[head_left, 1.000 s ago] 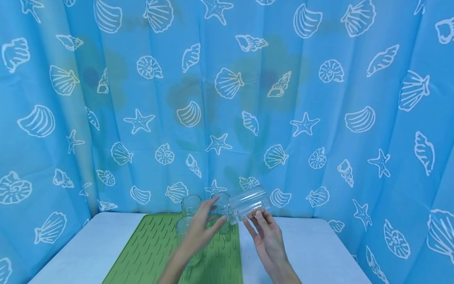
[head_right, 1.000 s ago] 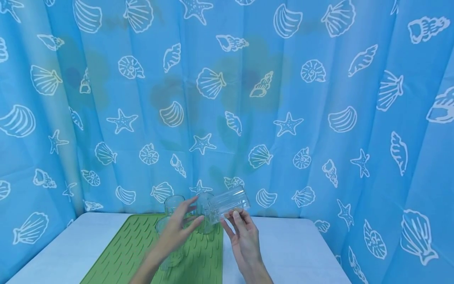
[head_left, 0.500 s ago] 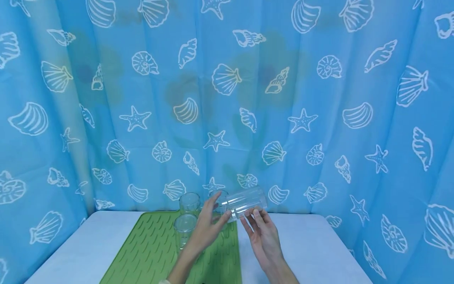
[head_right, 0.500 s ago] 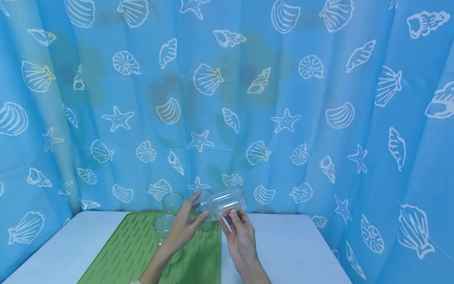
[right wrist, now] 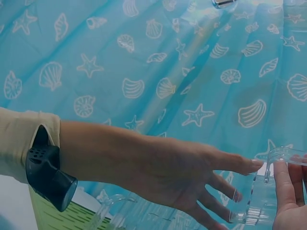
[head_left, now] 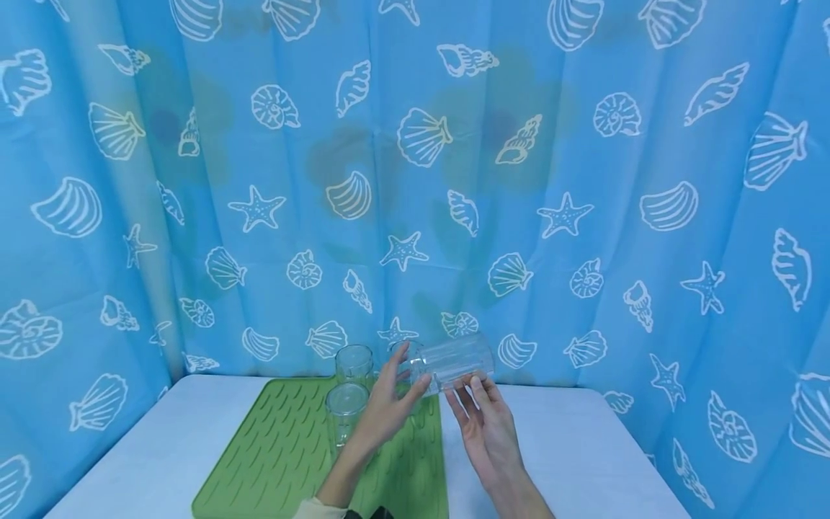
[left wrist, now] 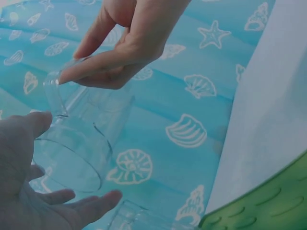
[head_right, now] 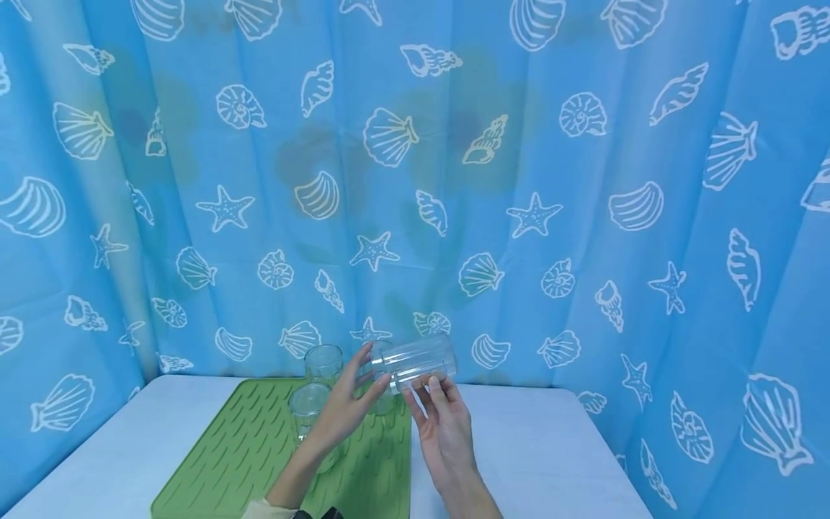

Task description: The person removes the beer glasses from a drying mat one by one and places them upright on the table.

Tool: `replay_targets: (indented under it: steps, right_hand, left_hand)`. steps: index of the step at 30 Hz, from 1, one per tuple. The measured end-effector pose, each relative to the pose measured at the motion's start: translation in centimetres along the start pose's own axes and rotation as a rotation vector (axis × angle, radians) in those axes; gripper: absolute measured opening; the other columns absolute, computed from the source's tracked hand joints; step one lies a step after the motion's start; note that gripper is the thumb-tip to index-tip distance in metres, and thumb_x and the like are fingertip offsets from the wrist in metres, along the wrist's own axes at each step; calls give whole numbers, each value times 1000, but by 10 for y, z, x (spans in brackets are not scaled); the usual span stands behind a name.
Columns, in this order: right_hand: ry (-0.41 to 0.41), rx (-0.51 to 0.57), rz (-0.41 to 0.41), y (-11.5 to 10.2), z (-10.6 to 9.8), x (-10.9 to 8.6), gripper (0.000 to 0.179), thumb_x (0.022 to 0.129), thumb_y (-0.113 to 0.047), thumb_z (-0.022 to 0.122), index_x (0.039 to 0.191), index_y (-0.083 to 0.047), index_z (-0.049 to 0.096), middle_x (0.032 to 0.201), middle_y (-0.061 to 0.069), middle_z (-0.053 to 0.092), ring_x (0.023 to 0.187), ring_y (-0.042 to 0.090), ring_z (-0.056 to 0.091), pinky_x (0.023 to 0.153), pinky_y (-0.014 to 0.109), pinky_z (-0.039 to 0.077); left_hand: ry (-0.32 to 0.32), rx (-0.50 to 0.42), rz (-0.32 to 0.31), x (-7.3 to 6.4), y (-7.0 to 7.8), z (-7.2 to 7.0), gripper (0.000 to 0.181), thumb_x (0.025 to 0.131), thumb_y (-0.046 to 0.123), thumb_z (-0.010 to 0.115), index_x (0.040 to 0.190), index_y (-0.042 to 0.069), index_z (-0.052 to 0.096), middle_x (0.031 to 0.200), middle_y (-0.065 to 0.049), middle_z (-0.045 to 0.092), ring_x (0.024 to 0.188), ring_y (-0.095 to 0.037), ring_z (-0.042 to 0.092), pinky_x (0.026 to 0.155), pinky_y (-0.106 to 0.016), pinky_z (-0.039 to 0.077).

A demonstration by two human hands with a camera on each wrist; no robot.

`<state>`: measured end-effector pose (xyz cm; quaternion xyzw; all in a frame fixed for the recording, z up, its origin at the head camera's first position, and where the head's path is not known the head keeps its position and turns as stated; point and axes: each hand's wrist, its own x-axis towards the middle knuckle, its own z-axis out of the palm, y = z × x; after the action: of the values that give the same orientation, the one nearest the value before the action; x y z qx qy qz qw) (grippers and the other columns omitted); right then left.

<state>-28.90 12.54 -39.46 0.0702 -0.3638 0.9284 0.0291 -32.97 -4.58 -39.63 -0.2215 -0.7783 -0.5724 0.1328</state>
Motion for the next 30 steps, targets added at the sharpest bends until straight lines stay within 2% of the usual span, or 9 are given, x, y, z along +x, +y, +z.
replay_targets:
  steps: [6,16,19,23,26,30]
  right_hand:
    - [-35,1,-10,1,3,-2,11,102,-26,55,109,-18,52,106,-5,61,114,10,59,119,27,49]
    - [15,10,24,-4,7,-4,16,100,-27,58,111,-15,52,104,-3,62,116,12,60,118,28,50]
    - [25,-45,24,-7,8,-4,17,100,-27,58,111,-15,55,104,-3,64,114,12,62,116,29,53]
    - [58,-171,27,-12,5,-2,21,96,-30,66,108,-15,58,102,-4,66,108,12,65,110,31,58]
    - [86,-255,33,-17,2,0,26,91,-32,72,104,-15,59,98,-5,67,100,12,68,102,30,64]
    - [107,-342,47,-24,-3,2,25,90,-36,72,100,-16,60,95,-5,66,93,11,67,88,27,68]
  left_hand:
    - [7,-33,-25,0,-1,0,74,97,47,59,157,30,20,157,-19,32,136,-46,45,104,-60,58]
    - [41,-78,63,3,2,0,67,98,35,62,155,26,28,152,-21,39,131,-45,51,101,-49,63]
    - [67,-68,87,5,3,0,67,98,34,63,154,24,29,149,-20,42,129,-42,53,100,-46,64]
    - [102,-69,106,5,6,-1,67,97,34,63,155,23,30,146,-17,44,126,-39,56,99,-44,65]
    - [116,-69,101,4,8,-2,67,97,33,63,155,25,30,145,-16,45,124,-37,57,99,-43,65]
    - [115,-100,81,4,9,-3,66,97,34,63,154,28,30,145,-15,44,124,-35,57,96,-38,66]
